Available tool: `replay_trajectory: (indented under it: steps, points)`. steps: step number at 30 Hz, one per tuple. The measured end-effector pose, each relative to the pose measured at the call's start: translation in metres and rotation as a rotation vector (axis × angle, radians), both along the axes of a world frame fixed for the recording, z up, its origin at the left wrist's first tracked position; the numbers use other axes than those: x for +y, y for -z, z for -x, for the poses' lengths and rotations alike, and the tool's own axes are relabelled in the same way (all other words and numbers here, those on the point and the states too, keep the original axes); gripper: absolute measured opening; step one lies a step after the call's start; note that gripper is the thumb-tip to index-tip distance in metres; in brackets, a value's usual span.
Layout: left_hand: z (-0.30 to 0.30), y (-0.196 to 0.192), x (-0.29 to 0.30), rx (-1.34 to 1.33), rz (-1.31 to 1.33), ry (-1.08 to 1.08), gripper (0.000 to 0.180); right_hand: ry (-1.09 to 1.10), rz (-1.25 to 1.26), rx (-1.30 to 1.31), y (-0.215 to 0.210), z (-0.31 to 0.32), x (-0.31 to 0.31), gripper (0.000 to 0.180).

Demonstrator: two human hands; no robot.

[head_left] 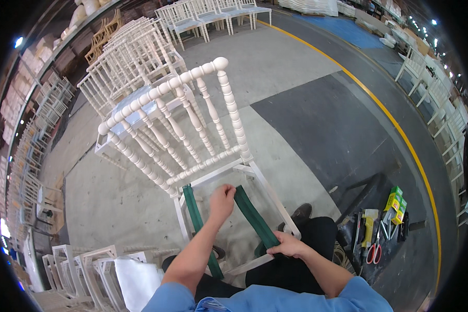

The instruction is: The person staples green webbing onto the seat frame of a white wooden chair. They then place a white fabric cover over the webbing and secure it with a staple gun. The person moves the finished chair to a stack and begins working on a second chair.

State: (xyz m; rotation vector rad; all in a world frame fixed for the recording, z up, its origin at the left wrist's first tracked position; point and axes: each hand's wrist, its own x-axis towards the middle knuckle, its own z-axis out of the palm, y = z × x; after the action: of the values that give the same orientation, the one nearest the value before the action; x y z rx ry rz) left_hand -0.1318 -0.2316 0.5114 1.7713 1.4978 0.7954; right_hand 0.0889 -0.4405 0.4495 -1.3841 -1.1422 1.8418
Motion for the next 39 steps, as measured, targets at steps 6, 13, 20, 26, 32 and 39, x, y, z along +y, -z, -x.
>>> replay_trajectory:
  steps: [6, 13, 20, 26, 32, 39]
  points:
    - [-0.008, 0.058, 0.110, 0.130, 0.016, -0.132, 0.020, 0.082, -0.329, -0.672, -0.022, -0.002, 0.059, 0.071]
    - [-0.025, 0.105, 0.137, 0.326, -0.035, -0.313, 0.019, 0.056, -0.462, -0.653, -0.020, 0.022, 0.182, 0.062]
    - [-0.039, 0.112, 0.136, 0.339, -0.093, -0.326, 0.022, -0.103, -0.581, -0.971, -0.002, 0.042, 0.281, 0.060]
    - [-0.024, 0.116, 0.133, 0.313, -0.136, -0.275, 0.021, -0.204, -0.492, -1.060, -0.004, 0.056, 0.292, 0.059]
    - [-0.022, 0.115, 0.088, 0.416, -0.435, 0.076, 0.044, -0.179, -0.472, -1.092, 0.003, 0.046, 0.288, 0.058]
    - [-0.034, 0.102, 0.079, 0.585, -0.260, 0.180, 0.062, 0.030, -0.551, -0.641, -0.003, 0.010, 0.271, 0.059]
